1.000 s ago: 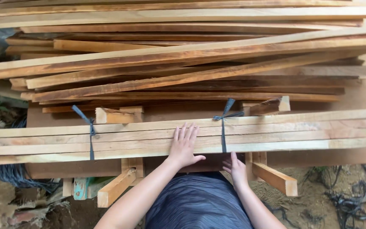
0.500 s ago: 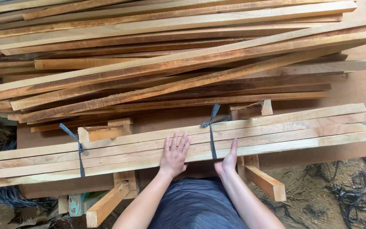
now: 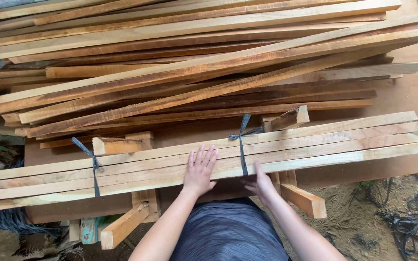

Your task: Organizing and bundling thin wooden strips on a workbench.

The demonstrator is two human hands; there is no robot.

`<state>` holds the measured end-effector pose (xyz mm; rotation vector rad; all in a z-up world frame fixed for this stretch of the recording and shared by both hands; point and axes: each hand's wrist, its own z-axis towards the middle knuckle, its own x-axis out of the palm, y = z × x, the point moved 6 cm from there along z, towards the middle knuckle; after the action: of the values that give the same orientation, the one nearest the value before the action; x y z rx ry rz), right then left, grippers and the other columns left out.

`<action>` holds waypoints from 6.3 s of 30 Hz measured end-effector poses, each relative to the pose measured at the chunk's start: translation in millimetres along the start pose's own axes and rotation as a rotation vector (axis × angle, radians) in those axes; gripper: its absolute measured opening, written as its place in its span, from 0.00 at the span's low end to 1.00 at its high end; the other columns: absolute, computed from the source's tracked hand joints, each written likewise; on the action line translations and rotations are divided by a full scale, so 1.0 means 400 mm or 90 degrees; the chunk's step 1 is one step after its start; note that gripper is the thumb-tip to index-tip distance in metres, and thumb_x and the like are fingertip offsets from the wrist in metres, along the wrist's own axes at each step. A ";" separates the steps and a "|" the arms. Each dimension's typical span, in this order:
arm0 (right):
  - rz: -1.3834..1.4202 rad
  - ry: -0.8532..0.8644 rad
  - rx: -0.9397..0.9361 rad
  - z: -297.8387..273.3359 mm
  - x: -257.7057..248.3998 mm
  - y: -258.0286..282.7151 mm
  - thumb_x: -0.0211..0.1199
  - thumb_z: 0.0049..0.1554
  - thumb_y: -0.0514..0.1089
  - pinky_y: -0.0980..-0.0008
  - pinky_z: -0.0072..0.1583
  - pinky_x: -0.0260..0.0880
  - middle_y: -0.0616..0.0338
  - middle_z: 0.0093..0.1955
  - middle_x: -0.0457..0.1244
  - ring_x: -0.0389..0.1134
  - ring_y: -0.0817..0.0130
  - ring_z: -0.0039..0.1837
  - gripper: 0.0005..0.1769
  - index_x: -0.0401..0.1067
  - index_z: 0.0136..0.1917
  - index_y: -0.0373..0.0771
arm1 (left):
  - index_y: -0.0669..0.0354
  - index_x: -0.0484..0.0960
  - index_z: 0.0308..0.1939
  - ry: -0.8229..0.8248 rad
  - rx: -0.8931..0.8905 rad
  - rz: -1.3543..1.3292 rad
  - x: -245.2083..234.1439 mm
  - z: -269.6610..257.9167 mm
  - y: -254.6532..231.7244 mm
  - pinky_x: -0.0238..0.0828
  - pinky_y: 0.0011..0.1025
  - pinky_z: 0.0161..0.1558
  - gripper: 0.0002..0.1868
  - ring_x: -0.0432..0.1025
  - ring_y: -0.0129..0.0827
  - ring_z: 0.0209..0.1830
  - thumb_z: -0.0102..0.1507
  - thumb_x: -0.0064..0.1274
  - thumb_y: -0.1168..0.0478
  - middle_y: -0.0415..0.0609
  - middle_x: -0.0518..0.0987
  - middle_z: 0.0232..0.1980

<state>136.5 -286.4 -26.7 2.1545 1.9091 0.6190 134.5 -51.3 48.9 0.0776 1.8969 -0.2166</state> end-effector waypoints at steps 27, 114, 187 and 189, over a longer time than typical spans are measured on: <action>-0.849 0.519 -0.835 -0.246 1.164 -0.035 0.63 0.59 0.65 0.55 0.62 0.71 0.46 0.59 0.71 0.72 0.48 0.61 0.36 0.66 0.71 0.40 | 0.60 0.63 0.75 -0.592 -0.602 -0.715 -0.328 -0.666 0.550 0.51 0.44 0.76 0.36 0.60 0.46 0.78 0.66 0.50 0.47 0.59 0.66 0.77; -1.299 0.369 -0.218 -0.255 0.419 0.491 0.62 0.36 0.88 0.50 0.74 0.61 0.41 0.76 0.56 0.58 0.49 0.77 0.76 0.48 0.80 0.35 | 0.39 0.35 0.82 -0.777 -0.887 -1.456 -0.192 -0.292 -0.016 0.37 0.62 0.76 0.54 0.38 0.48 0.85 0.58 0.30 0.22 0.49 0.41 0.85; -0.656 -0.073 -0.149 -0.180 -1.978 1.274 0.56 0.42 0.88 0.62 0.75 0.57 0.43 0.76 0.58 0.59 0.56 0.78 0.69 0.57 0.77 0.34 | 0.59 0.64 0.74 -0.051 -0.377 -1.434 -0.328 1.443 -1.894 0.60 0.48 0.71 0.46 0.66 0.46 0.73 0.62 0.46 0.31 0.54 0.70 0.75; -0.617 -0.069 -0.147 -0.153 -1.979 1.301 0.55 0.42 0.88 0.62 0.75 0.58 0.43 0.77 0.58 0.59 0.56 0.78 0.69 0.56 0.78 0.33 | 0.56 0.60 0.76 -0.068 -0.404 -1.432 -0.343 1.478 -1.894 0.59 0.48 0.72 0.48 0.64 0.45 0.74 0.62 0.38 0.27 0.52 0.66 0.77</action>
<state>514.4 -1147.5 102.2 0.9001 2.3287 0.4551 607.9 -898.3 75.8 -2.4020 0.9700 -0.9745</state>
